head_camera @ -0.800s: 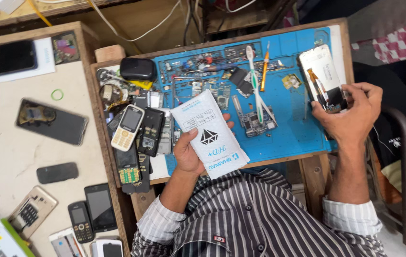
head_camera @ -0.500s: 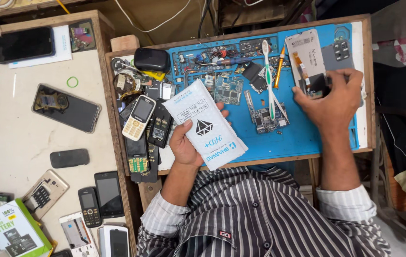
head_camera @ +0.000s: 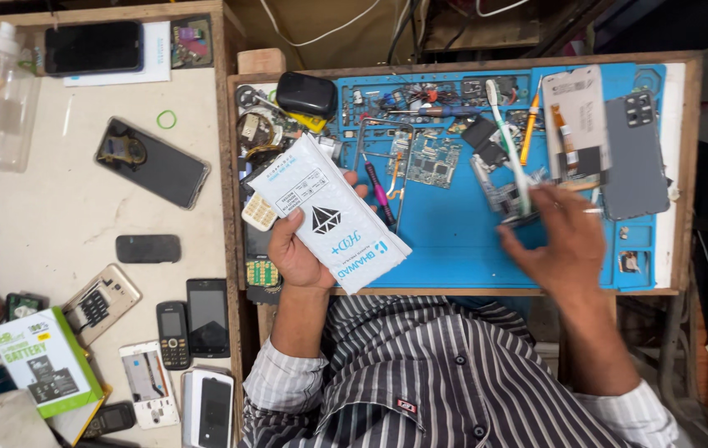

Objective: The person unpacks a smartphone from a protective sleeve and powers it on. They navigate the home screen and settings, then place the phone on the table. The person picks up a second smartphone, interacts with its screen, and places it back down. They repeat this process with a third smartphone, checking its display and responsiveness.

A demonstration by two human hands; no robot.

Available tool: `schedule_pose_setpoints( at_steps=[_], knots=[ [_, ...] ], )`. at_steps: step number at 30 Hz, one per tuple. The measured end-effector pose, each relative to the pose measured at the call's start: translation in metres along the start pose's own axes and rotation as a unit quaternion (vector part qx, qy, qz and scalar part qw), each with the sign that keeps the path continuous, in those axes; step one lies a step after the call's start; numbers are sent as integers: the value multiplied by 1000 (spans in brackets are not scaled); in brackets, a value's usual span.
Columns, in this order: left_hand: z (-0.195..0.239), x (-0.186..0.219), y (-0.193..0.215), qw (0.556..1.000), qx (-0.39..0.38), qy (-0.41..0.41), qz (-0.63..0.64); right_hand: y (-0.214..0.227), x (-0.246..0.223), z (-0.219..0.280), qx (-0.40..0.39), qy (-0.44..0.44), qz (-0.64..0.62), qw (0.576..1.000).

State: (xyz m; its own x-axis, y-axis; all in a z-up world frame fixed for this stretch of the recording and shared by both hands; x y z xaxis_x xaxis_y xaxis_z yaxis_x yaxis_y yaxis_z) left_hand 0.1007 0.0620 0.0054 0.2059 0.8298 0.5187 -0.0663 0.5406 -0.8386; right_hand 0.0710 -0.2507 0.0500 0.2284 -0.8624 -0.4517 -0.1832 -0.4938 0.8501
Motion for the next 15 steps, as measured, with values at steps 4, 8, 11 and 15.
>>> schedule_pose_setpoints(
  at_steps=[4,8,11,15],
  knots=[
    [2,11,4,1000,2,-16,8,5,20,5,8,17,41,999],
    [-1,17,8,999,11,-33,1,-4,23,3,16,-13,16,1000],
    [1,21,6,999,-4,-48,-1,-2,-1,-7,32,18,43,998],
    [0,26,8,999,3,-51,7,-16,-57,-26,4,99,-8,995]
  ],
)
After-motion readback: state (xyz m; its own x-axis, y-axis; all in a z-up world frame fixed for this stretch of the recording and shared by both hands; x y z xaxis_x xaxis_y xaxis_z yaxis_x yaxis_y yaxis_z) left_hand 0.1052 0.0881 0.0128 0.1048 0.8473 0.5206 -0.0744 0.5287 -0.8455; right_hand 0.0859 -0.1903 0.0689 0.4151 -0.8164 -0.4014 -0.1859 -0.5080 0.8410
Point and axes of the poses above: each hand's wrist, its own z-axis away from the middle knuckle, its own y-axis out of the back of the hand, x = y × z, the point moved 10 cm from there along -z, towards the middle knuckle, and after that the axes turned 8 degrees about -z, right-handed, at the moved point
